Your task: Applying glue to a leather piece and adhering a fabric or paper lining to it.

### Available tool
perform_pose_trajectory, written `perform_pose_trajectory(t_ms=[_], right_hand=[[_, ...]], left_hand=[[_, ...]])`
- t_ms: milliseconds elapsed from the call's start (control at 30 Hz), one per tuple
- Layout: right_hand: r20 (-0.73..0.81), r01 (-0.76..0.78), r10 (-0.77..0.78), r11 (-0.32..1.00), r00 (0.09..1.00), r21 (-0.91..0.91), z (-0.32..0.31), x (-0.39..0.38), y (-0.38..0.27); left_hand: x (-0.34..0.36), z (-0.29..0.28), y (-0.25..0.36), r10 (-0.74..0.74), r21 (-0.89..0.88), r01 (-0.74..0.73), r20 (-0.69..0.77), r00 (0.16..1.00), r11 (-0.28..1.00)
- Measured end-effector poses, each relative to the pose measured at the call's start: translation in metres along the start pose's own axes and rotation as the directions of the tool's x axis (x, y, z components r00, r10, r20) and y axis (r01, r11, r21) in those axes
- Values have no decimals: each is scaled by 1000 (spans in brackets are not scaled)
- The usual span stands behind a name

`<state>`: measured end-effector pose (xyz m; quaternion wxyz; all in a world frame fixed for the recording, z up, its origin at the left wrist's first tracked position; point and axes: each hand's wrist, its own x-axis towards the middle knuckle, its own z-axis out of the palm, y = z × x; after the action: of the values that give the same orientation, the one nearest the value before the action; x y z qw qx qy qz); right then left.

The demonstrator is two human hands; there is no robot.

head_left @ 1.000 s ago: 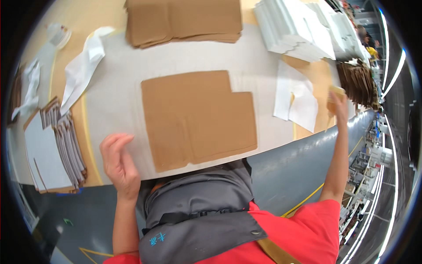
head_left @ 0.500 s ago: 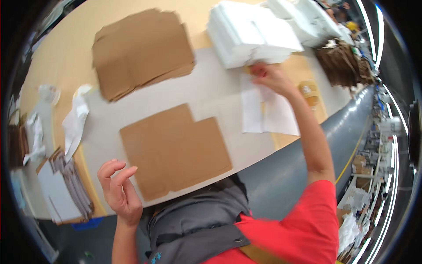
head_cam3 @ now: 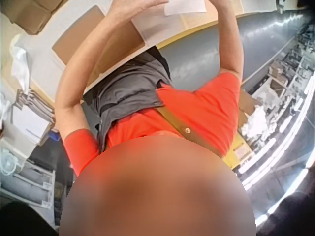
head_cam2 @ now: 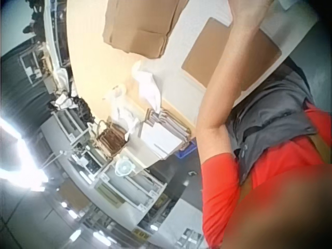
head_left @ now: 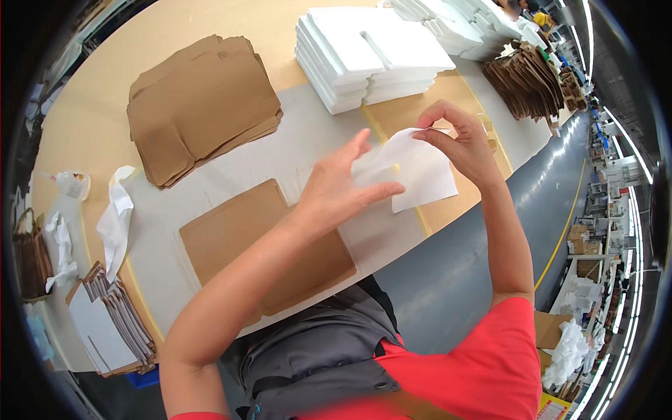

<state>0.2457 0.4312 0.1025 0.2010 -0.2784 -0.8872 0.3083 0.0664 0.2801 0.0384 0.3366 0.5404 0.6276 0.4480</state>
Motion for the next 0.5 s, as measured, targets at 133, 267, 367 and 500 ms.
perform_pose_trajectory(t_ms=[133, 267, 367, 500], right_hand=[[-111, 128, -120, 989, 987, 71, -2, -10, -12], [-262, 150, -88, 962, 961, 230, 2, -20, -8], [-346, 161, -33, 923, 938, 351, 2, -34, 6], [-189, -52, 262, 701, 946, 711, 39, -68, 0]], left_hand=[[10, 16, 0, 2, -287, 19, 72, 997, 958], [-2, -3, 24, 90, -263, -90, -13, 996, 961], [-17, -44, 59, 88, -245, -75, 42, 995, 967], [-51, -100, 90, 21, -132, -12, 71, 997, 991]])
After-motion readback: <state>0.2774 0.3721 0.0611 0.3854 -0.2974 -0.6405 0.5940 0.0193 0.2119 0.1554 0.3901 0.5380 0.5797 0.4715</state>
